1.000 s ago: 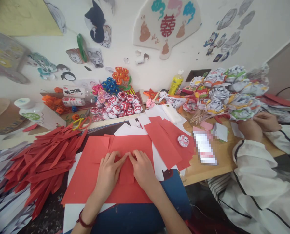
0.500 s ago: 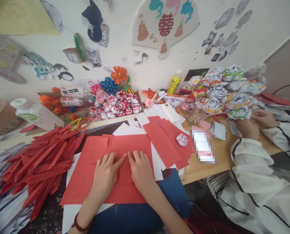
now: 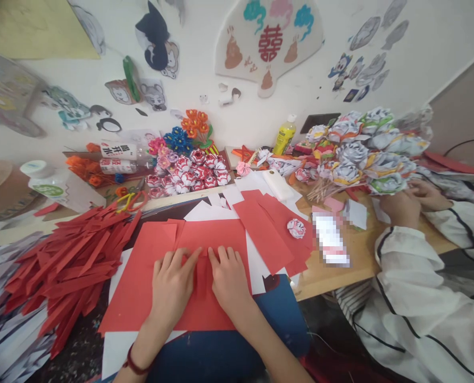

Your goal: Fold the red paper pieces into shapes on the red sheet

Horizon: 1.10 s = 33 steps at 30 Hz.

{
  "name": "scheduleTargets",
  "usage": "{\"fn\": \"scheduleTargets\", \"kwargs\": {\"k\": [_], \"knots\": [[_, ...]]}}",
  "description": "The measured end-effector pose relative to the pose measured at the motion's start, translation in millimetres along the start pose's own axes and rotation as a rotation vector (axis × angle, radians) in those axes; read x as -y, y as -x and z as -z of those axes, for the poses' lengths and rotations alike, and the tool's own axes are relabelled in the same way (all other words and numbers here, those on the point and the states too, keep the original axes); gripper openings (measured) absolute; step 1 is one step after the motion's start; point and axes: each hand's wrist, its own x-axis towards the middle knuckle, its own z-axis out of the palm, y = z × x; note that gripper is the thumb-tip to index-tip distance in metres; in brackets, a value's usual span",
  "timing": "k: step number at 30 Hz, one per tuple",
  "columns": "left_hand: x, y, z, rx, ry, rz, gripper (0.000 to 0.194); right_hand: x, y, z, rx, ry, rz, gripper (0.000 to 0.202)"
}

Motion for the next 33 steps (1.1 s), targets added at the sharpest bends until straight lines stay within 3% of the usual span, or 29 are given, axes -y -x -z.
{"fn": "scheduleTargets", "kwargs": {"k": [11, 14, 17, 19, 24, 27, 29, 33], "knots": [[-4, 3, 5.3, 0.125, -0.104, -0.053, 0.058, 0, 13, 5, 0.004, 0.004, -0.049, 0.057], [-1, 0, 6.0, 0.137, 0.031, 0.022, 0.05, 0, 15, 7, 0.008, 0.009, -0.036, 0.057], [1, -5, 3.1, 0.127, 0.25, 0.147, 0.028, 1, 16, 3, -0.007, 0.009, -0.02, 0.056], [1, -9, -1.0, 0.11, 0.353, 0.215, 0.026, 2, 18, 1, -0.031, -0.013, -0.015, 0.054], [4, -19, -4.3, 0.067, 0.54, 0.165, 0.027, -6, 13, 9, -0.082, -0.316, -0.097, 0.033], [7, -22, 5.0, 0.069, 0.584, 0.069, 0.025, -14, 1, 23, -0.068, -0.605, -0.131, 0.031], [10, -22, 12.9, 0.071, 0.571, 0.041, 0.026, -17, -8, 31, -0.018, -0.746, -0.09, 0.017], [19, -14, 22.2, -0.004, 0.598, 0.124, 0.023, -18, -15, 34, -0.059, -0.94, -0.148, 0.024]]}}
